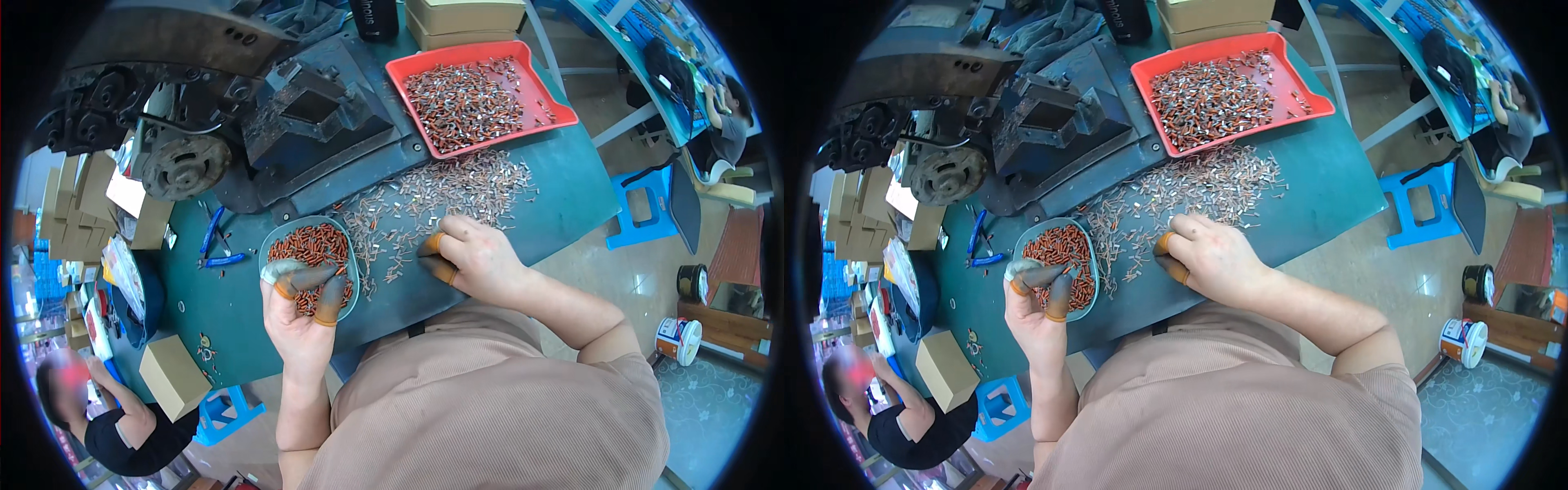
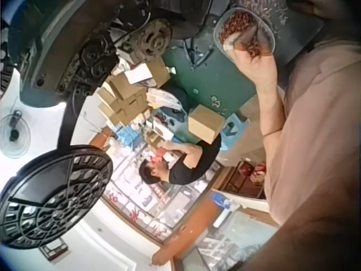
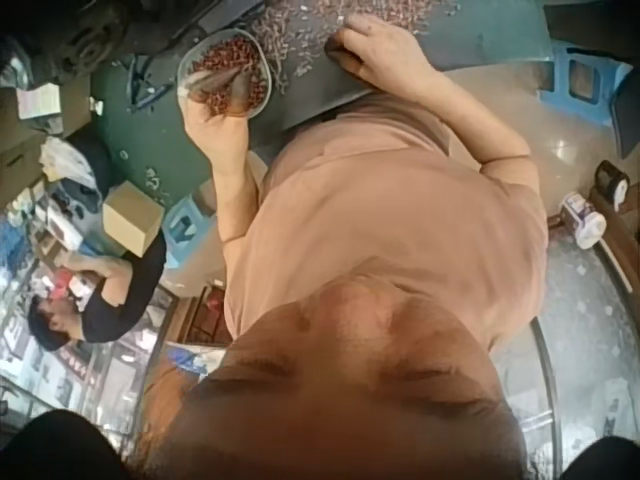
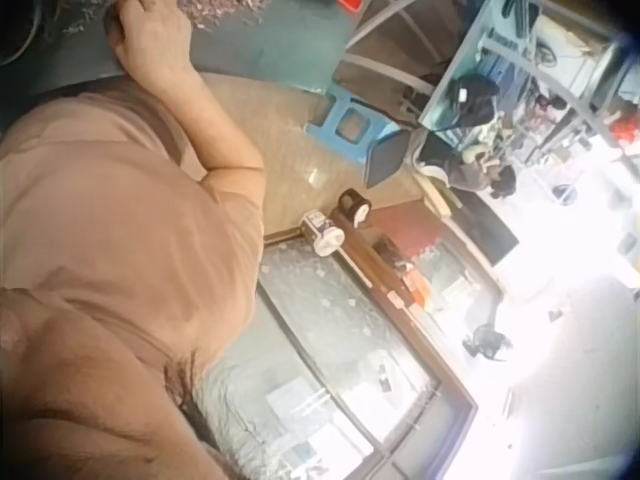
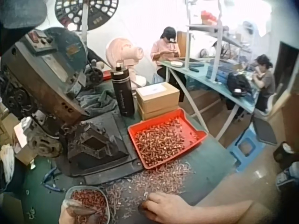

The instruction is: The recorder is assembling small electronic components and crimping connectors at a manual assembly station.

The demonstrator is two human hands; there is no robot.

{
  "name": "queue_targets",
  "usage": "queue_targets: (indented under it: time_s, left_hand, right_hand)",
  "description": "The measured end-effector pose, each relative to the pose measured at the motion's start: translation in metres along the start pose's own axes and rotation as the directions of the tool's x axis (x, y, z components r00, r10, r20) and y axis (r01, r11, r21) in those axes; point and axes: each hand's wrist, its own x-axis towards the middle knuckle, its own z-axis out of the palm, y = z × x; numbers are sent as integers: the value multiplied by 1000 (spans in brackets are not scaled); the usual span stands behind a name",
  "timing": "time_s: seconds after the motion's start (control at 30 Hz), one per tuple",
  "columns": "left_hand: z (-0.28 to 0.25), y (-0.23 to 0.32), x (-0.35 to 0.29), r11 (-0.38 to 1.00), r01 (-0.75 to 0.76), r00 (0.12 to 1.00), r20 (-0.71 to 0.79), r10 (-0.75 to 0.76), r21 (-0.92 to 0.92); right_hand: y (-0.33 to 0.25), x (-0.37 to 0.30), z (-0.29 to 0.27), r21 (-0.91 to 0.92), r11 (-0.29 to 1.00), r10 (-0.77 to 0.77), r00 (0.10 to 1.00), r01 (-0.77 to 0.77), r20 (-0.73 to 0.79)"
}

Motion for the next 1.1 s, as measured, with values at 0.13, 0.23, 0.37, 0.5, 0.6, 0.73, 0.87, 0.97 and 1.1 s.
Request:
queue_targets:
  time_s: [0.13, 0.23, 0.37, 0.5, 0.6, 0.73, 0.87, 0.97, 1.1]
  left_hand:
    - [-1, -1, 1, 1000, -1, 1000, 5, 1, 14]
    - [1, 1, 4, 1000, 1, 1000, -25, -2, -20]
    - [1, 5, 19, 1000, -19, 999, -35, 19, -16]
    - [5, 15, 61, 933, -254, 962, -33, 271, 256]
    - [9, 11, 93, 818, -438, 864, -75, 497, 374]
    - [13, 3, 129, 661, -504, 745, -108, 658, 556]
    - [20, -1, 147, 623, -483, 712, -138, 688, 615]
    - [21, -9, 156, 575, -482, 695, -112, 711, 661]
    - [26, -12, 164, 556, -485, 668, -124, 734, 675]
  right_hand:
    - [2, 10, -9, 177, 984, 33, 999, -36, 17]
    - [6, 27, -19, 209, 977, -25, 994, 46, -102]
    - [10, 59, -33, 86, 985, -126, 966, 149, -226]
    - [4, 118, -38, -15, 987, -158, 937, 162, -313]
    - [13, 158, -29, -63, 966, -255, 892, 250, -372]
    - [10, 188, -25, -124, 943, -332, 863, 308, -381]
    - [12, 199, -25, -156, 949, -311, 892, 273, -329]
    - [8, 201, -26, -183, 952, -293, 902, 245, -318]
    - [6, 201, -26, -206, 964, -232, 916, 170, -328]
